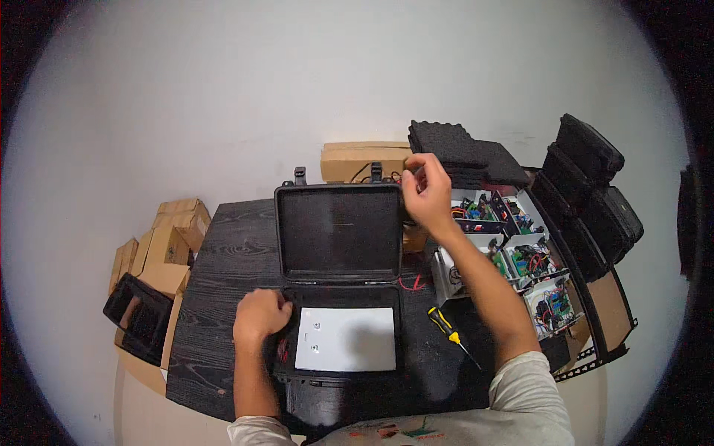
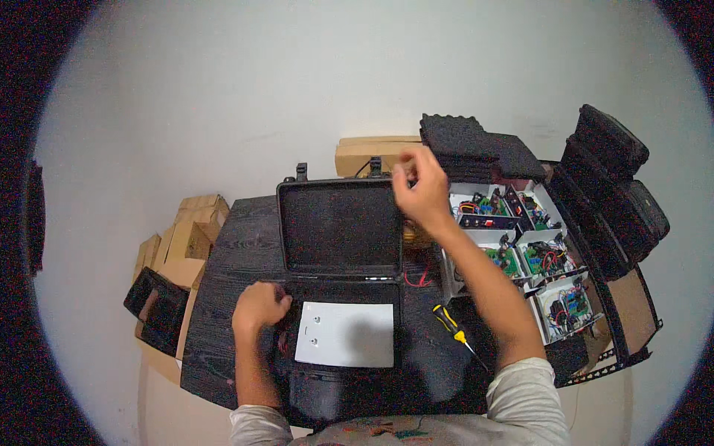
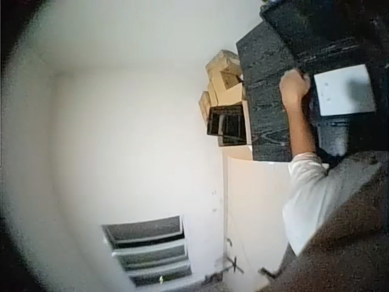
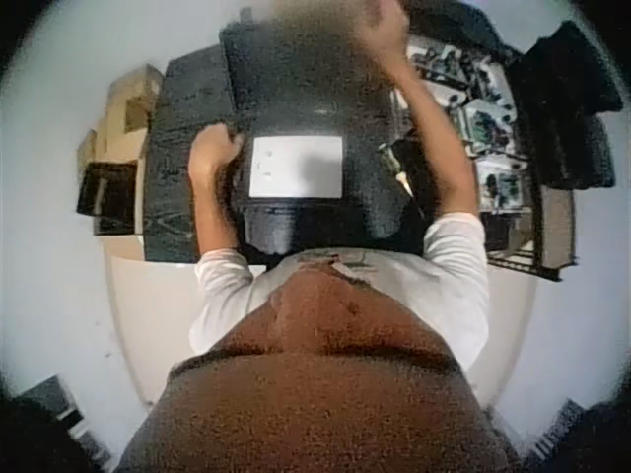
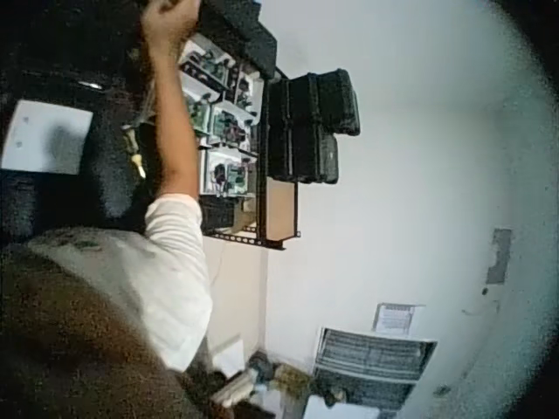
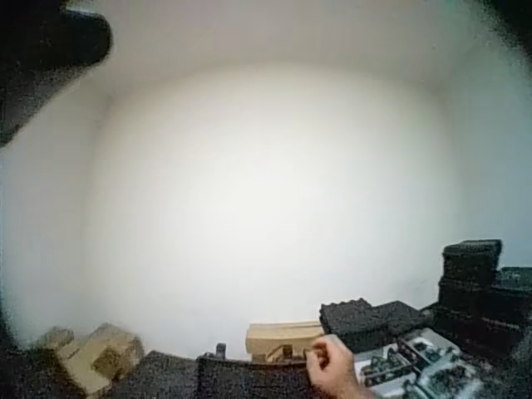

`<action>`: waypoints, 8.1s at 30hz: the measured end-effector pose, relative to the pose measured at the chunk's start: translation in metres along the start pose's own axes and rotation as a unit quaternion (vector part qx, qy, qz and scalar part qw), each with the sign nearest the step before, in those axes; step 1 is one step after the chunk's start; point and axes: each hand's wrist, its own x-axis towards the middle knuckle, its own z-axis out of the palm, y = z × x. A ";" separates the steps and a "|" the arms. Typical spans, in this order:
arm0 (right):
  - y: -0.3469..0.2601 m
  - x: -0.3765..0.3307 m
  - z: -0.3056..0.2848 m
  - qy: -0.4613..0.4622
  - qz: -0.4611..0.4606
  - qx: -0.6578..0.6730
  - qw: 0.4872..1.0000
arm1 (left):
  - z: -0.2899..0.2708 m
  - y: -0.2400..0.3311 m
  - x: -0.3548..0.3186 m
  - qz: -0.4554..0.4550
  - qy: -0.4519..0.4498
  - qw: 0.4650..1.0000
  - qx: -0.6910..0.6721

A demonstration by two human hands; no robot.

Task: The person assembles a printed circuit board into a plastic electronic housing with a screwdriver.

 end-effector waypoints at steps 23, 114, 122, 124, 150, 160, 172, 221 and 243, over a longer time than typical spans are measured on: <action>-0.133 -0.198 0.117 -0.453 -0.355 0.014 0.817 | -0.013 0.014 0.001 0.042 0.164 0.979 -0.109; 0.173 0.023 0.027 -0.135 -0.007 -0.141 0.981 | 0.052 0.017 0.049 0.200 -0.044 0.960 -0.192; 0.141 0.008 0.019 -0.204 0.064 -0.207 0.955 | 0.050 0.015 0.044 0.223 -0.018 0.957 -0.186; 0.112 0.014 0.017 -0.103 0.035 -0.198 0.974 | 0.051 0.013 0.045 0.219 -0.018 0.956 -0.195; -0.094 -0.202 0.090 -0.537 0.009 -0.062 0.841 | 0.079 -0.025 -0.026 0.228 0.099 0.931 -0.267; -0.098 -0.179 0.064 -0.487 0.000 0.000 0.873 | 0.098 -0.039 -0.020 0.178 0.073 0.854 -0.484; -0.073 -0.113 -0.047 -0.117 0.115 0.234 0.958 | 0.082 -0.028 -0.022 0.214 0.086 0.929 -0.288; -0.070 -0.226 -0.157 -0.557 -0.094 -0.102 0.819 | 0.041 0.008 0.006 0.133 0.173 0.964 0.152; -0.079 -0.230 -0.153 -0.524 0.062 -0.088 0.845 | -0.151 -0.351 -0.119 -0.193 0.570 0.797 0.057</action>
